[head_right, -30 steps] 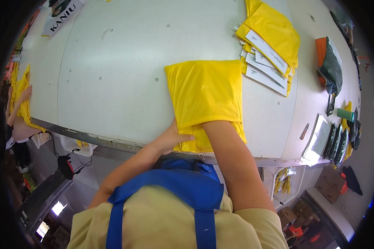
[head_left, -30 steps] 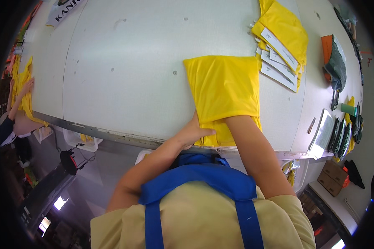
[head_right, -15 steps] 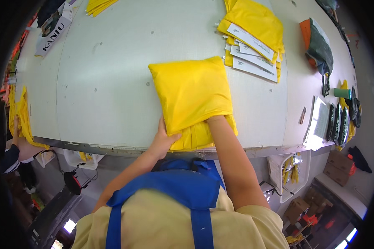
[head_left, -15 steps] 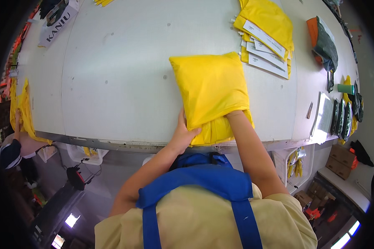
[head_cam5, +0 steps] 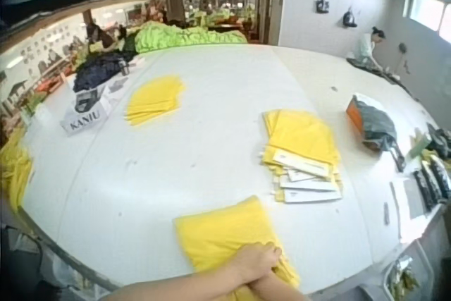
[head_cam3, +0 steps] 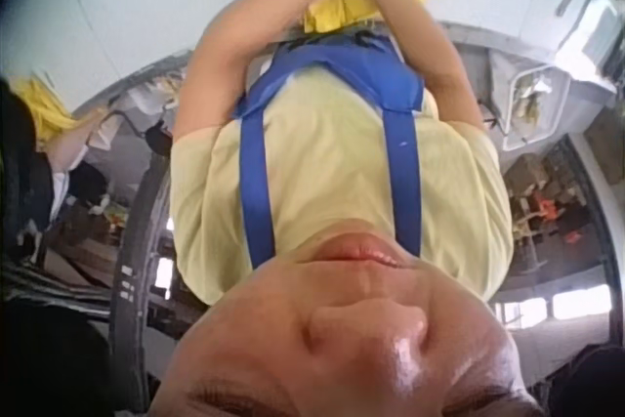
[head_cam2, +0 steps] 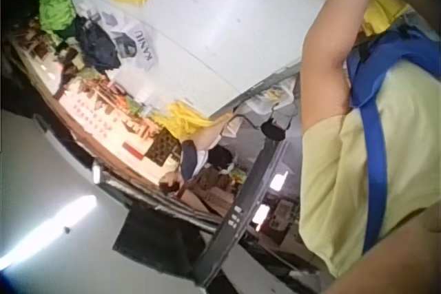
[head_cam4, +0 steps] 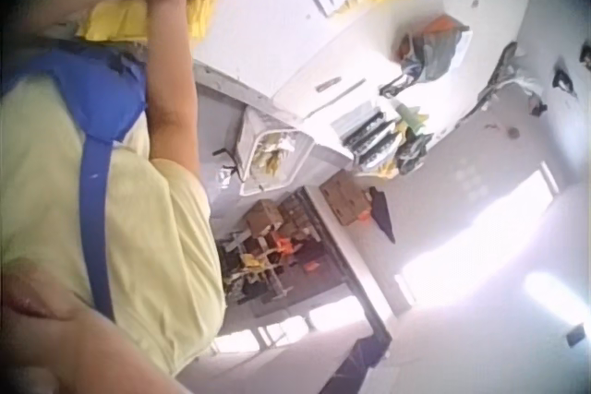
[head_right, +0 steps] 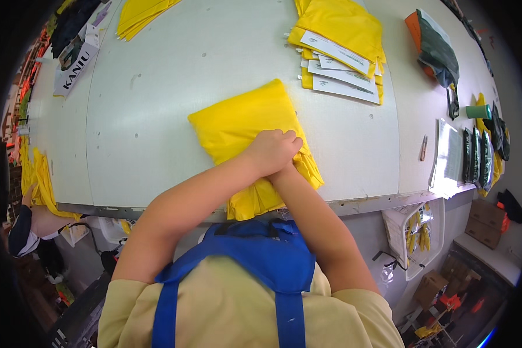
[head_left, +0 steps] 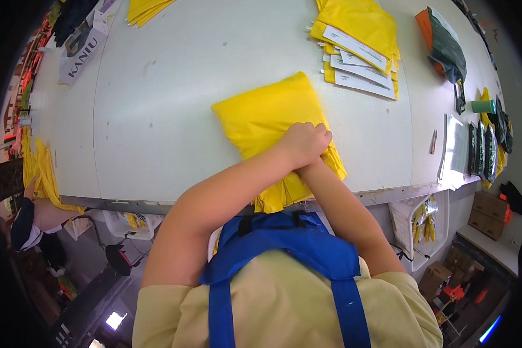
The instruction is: The person cuts open yellow poly mailers on a white workbench using a small blade. They unfold the mailers, slice along seams, and place the opened pieces into a white basket.
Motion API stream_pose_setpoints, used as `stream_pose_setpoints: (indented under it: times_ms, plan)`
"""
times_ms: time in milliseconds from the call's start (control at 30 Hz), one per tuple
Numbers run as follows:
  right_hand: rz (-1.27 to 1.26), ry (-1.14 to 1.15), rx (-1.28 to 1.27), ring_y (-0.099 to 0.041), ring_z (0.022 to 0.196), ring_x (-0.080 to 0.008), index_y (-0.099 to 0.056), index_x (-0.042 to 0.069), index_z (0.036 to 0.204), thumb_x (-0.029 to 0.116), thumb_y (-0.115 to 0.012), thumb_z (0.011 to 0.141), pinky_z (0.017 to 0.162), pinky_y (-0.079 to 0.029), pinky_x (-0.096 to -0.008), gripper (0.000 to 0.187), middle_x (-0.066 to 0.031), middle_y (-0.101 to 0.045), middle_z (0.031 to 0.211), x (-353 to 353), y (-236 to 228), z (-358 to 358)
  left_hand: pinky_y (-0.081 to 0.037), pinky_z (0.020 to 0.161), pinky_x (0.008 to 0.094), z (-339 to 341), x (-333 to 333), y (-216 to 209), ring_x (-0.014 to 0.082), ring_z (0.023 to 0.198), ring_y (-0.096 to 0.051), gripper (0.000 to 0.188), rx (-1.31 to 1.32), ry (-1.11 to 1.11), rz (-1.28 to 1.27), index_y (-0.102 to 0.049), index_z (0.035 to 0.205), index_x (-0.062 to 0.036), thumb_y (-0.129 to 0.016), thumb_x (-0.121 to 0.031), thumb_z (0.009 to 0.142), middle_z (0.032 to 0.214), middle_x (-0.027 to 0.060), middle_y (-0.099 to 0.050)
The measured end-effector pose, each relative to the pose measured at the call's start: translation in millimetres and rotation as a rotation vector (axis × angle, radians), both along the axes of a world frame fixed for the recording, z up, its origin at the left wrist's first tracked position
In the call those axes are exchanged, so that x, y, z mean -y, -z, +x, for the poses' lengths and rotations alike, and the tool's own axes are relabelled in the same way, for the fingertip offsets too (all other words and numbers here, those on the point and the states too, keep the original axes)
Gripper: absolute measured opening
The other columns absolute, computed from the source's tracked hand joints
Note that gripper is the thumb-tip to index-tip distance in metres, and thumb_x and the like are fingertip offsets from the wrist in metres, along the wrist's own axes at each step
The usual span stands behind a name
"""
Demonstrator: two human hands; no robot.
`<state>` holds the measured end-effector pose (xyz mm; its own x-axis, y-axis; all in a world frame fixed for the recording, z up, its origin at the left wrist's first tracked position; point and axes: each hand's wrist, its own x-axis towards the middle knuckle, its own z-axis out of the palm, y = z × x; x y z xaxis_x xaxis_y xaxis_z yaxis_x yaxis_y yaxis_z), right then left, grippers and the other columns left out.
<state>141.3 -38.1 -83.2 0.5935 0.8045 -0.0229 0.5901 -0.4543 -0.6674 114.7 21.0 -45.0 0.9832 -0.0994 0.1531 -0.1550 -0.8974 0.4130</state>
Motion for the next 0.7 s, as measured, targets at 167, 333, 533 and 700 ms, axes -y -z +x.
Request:
stream_pose_setpoints:
  times_ms: [167,333,533,700]
  plan:
    - [-0.039,-0.004,-0.001,-0.028,0.136,-0.0274,-0.037,0.013,0.141,0.043,-0.045,0.093,0.112,-0.02,-0.0424,0.057,-0.0133,-0.033,0.147,29,-12,9,-0.05,0.061,0.038,-8,13,-15,0.0285,0.069,-0.061,0.006,0.068,0.237,-0.213,-0.057,0.08,-0.0088,-0.055,-0.011,0.076,0.074,0.0072,-0.059]
    - [-0.054,-0.014,0.005,-0.029,0.136,-0.0274,-0.037,0.013,0.141,0.043,-0.045,0.093,0.112,-0.02,-0.0425,0.057,-0.0135,-0.033,0.147,19,-9,15,-0.049,0.071,0.0381,-17,5,4,0.0294,0.084,-0.06,0.009,-0.029,0.159,-0.274,-0.059,0.083,-0.0086,-0.058,-0.014,0.076,0.084,0.0089,-0.06]
    - [-0.092,-0.036,0.014,-0.029,0.136,-0.0275,-0.037,0.013,0.141,0.042,-0.046,0.093,0.111,-0.021,-0.0426,0.057,-0.0137,-0.033,0.147,-8,-7,38,-0.035,0.102,0.0387,-110,-9,14,0.0285,0.117,-0.046,0.07,0.216,-0.793,-0.538,-0.037,0.135,-0.0081,-0.071,-0.007,0.074,0.122,0.01,-0.047]
    - [-0.12,-0.102,0.124,-0.029,0.136,-0.0275,-0.037,0.012,0.141,0.042,-0.046,0.093,0.111,-0.021,-0.0426,0.057,-0.0139,-0.033,0.146,-26,-10,5,-0.029,0.108,0.0368,-143,-7,44,0.0256,0.13,-0.036,0.083,-0.318,-0.756,-1.621,-0.019,0.142,-0.0034,-0.067,0.0,0.073,0.138,0.0147,-0.037]
